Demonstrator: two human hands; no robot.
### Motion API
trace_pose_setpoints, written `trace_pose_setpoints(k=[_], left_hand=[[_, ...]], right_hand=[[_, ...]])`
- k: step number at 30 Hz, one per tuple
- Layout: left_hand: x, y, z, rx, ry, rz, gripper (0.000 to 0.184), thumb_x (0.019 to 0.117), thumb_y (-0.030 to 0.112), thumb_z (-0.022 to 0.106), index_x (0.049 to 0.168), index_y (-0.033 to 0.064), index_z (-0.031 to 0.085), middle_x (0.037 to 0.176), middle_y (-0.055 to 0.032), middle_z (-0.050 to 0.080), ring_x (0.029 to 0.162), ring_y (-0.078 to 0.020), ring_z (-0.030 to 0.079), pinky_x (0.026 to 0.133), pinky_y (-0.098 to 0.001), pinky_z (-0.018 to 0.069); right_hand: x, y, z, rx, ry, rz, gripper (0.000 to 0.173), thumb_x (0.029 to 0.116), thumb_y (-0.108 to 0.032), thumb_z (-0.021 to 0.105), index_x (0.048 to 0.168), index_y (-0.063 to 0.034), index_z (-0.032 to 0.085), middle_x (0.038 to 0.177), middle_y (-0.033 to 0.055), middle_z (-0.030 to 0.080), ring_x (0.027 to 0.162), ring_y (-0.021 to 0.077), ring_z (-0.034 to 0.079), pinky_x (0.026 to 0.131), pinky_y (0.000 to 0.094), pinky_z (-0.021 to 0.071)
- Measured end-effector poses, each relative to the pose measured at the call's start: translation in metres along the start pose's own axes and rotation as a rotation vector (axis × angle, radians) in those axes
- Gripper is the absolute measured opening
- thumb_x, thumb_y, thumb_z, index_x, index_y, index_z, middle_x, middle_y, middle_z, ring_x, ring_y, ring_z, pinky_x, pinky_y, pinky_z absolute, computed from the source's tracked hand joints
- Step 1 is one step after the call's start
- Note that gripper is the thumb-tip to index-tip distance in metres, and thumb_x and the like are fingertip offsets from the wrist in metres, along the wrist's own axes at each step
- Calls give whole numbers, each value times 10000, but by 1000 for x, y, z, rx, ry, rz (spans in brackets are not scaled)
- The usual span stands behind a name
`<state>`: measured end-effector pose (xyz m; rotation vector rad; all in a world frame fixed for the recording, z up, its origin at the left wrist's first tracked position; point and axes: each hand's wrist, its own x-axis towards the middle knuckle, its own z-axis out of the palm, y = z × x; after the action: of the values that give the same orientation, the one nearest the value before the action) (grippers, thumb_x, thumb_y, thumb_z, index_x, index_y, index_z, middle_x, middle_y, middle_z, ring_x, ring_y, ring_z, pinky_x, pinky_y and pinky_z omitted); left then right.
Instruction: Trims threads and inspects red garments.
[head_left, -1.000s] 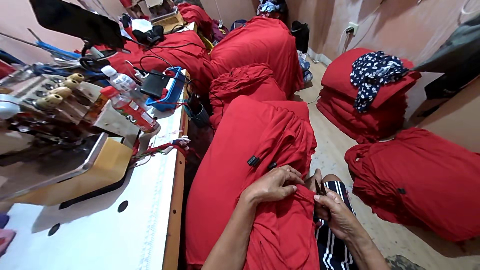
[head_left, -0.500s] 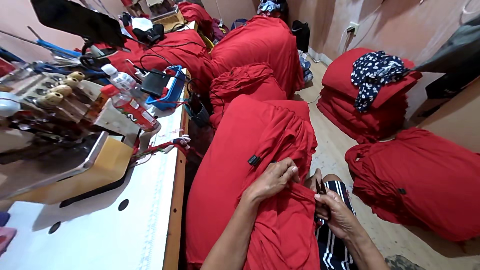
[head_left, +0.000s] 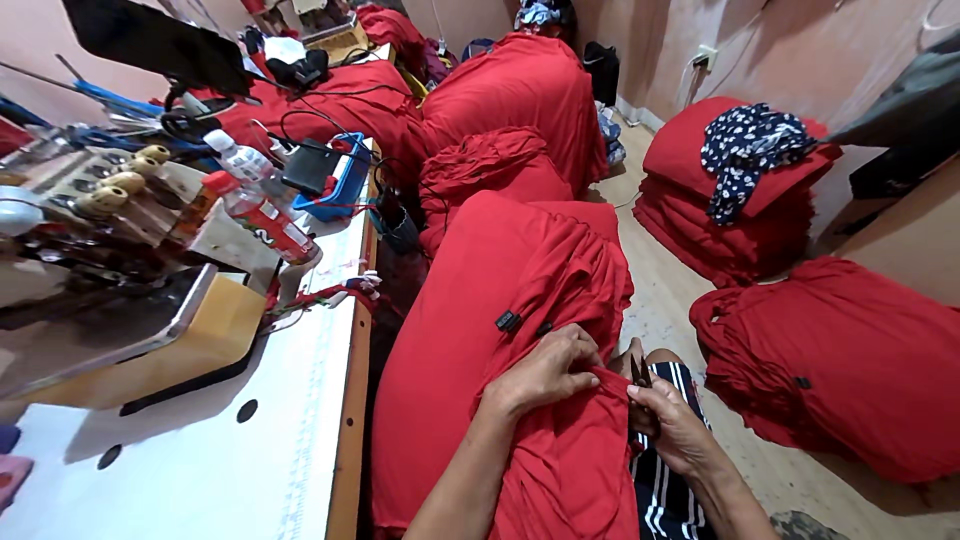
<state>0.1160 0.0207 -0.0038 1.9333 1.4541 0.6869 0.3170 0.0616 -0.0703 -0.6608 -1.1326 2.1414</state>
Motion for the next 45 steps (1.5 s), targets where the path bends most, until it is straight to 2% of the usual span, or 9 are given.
trace_pose_setpoints(k=[6,12,15,21,29,33,38,42,45], left_hand=[[-5,-4,3,-60,173,243,146,931,37,592,965,-61,696,1068,-191,693,1096,-251,625,1019,-369,447],[-14,-3,4,-24,307,179,149,923,78,622,968,-2,739,988,-137,664,1029,-210,591,971,-358,430],[-17,-1,7,-14,376,138,153,924,74,630,982,-21,735,906,-110,627,873,-119,581,819,-234,476],[-22,16,17,248,489,-144,182,933,81,574,1005,-26,702,651,-70,608,549,-187,556,562,-379,488],[-28,28,18,7,455,-237,198,961,37,525,1066,-62,660,758,-89,677,623,-126,657,616,-291,567],[-36,33,19,-299,510,-285,169,958,0,554,1086,-73,637,802,-43,703,664,-71,689,635,-236,598],[-42,36,20,-520,589,-348,223,937,-42,514,1121,-59,640,773,30,624,646,-22,618,641,-209,570],[-46,40,19,-630,545,-383,274,1001,22,424,1177,-52,621,886,12,637,703,-22,626,688,-214,574],[-48,39,20,-645,514,-328,300,931,0,562,1222,-66,591,877,38,646,709,1,609,674,-189,540]], right_hand=[[4,3,-4,-23,-273,-108,178,957,-157,592,1100,-238,660,705,-169,585,526,-77,448,492,110,389],[5,4,8,-42,-300,-63,245,906,-56,598,1113,-185,616,764,-165,634,550,-79,489,514,114,431],[4,4,14,-57,-166,-53,205,905,-27,567,1052,-154,633,762,-141,653,577,-64,534,546,132,469],[8,7,26,-117,245,-207,158,849,64,621,907,-75,574,656,-78,562,484,-13,461,458,161,408],[6,10,22,-317,173,-336,67,873,-10,610,933,-42,611,941,-26,591,737,-14,558,636,152,482],[-5,6,30,-275,84,-418,107,882,-1,606,953,-81,601,909,-76,645,656,-52,548,566,136,472],[-17,10,44,-753,-17,-819,69,890,-67,665,899,-3,641,930,90,667,873,41,621,788,117,492],[-17,18,47,-985,31,-908,68,863,-44,617,912,-23,659,930,120,689,844,149,682,712,233,561],[-18,21,48,-1047,35,-885,108,834,-20,607,923,-20,670,958,127,687,809,176,693,630,281,572]])
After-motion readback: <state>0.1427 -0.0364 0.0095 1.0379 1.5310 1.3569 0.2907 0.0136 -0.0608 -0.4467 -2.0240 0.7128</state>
